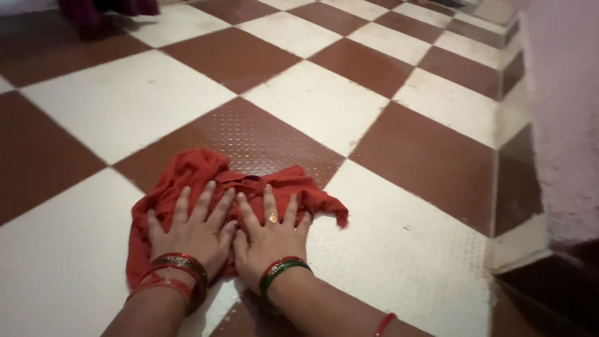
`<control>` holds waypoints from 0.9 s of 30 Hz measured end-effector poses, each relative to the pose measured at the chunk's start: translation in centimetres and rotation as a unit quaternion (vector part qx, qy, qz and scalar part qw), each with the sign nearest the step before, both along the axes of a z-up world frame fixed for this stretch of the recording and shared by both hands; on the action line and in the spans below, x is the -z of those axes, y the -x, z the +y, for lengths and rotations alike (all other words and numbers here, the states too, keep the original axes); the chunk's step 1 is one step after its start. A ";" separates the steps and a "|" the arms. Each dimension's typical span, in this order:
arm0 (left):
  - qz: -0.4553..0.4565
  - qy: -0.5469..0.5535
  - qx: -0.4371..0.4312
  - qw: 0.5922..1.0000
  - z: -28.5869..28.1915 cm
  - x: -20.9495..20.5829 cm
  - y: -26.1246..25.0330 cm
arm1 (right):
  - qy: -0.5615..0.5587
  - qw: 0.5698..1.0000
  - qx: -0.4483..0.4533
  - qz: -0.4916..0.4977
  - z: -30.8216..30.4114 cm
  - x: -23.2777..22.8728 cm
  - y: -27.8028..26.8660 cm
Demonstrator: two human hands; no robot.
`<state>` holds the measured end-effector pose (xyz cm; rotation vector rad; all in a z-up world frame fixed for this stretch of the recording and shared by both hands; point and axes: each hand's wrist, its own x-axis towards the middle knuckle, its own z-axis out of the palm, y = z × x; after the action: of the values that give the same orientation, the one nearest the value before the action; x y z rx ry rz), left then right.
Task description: The person cleans the tiled floor by wiping it with a cloth by hand.
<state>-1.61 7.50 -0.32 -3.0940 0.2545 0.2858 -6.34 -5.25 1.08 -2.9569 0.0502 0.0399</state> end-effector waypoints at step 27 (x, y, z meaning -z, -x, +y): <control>-0.247 -0.014 -0.103 0.963 5.4 4.5 6.5 | 0.037 0.976 -0.208 0.046 3.1 -0.9 1.5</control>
<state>-8.10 12.87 -4.83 -3.0307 -0.0847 -0.4743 -7.88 -2.16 2.03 -2.9813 -0.5664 0.2344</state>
